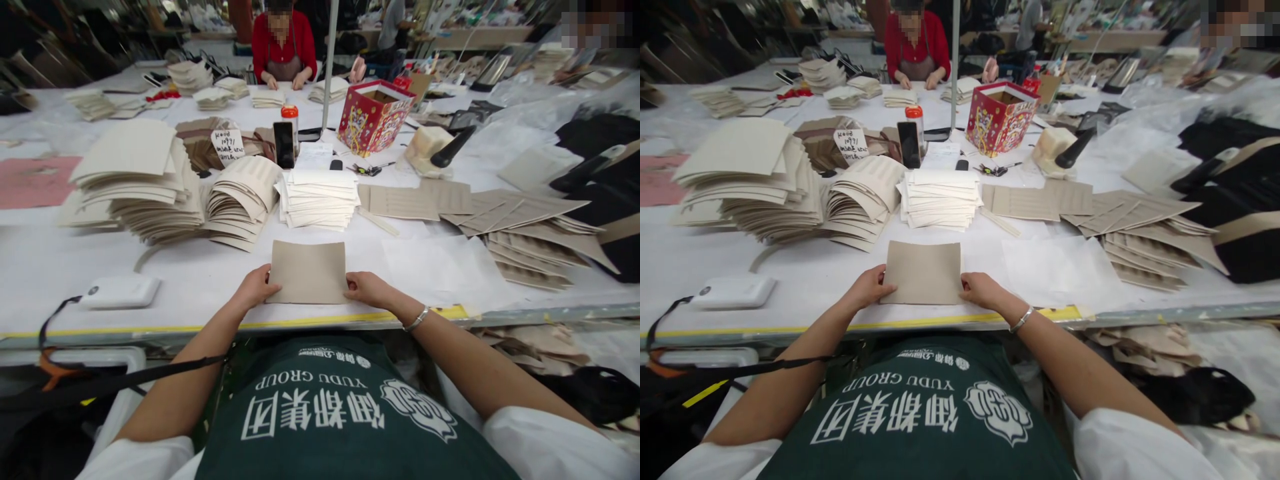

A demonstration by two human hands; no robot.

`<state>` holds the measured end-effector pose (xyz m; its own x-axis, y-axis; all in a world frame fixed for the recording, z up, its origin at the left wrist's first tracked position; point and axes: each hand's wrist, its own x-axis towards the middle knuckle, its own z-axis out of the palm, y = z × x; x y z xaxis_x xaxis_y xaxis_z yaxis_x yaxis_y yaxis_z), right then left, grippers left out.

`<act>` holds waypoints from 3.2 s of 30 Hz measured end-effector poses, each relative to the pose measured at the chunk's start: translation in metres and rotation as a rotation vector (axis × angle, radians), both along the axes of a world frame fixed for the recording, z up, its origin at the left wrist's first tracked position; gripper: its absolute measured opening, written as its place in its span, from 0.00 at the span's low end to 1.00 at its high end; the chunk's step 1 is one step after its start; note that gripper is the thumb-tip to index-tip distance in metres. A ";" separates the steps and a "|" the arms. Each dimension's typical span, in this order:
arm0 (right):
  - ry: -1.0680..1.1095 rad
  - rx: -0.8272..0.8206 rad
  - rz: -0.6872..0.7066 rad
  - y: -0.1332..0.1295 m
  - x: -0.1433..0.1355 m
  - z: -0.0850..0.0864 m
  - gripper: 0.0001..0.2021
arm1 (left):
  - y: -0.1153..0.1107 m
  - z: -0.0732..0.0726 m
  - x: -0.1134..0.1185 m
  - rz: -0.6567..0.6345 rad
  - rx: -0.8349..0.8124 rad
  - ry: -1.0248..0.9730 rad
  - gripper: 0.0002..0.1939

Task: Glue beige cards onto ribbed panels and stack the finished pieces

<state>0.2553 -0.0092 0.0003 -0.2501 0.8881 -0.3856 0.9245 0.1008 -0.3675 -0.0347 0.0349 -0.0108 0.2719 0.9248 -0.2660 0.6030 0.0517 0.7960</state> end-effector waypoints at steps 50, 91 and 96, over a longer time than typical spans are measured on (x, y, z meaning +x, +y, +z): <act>0.394 -0.396 0.053 0.070 0.031 0.008 0.08 | -0.058 -0.011 0.115 -0.913 0.870 0.603 0.19; 0.250 -0.227 0.222 0.092 0.035 0.010 0.09 | -0.043 -0.016 0.145 -0.678 0.813 0.597 0.11; 0.161 -0.140 0.311 0.094 0.029 0.005 0.10 | -0.040 -0.016 0.148 -0.679 0.717 0.648 0.11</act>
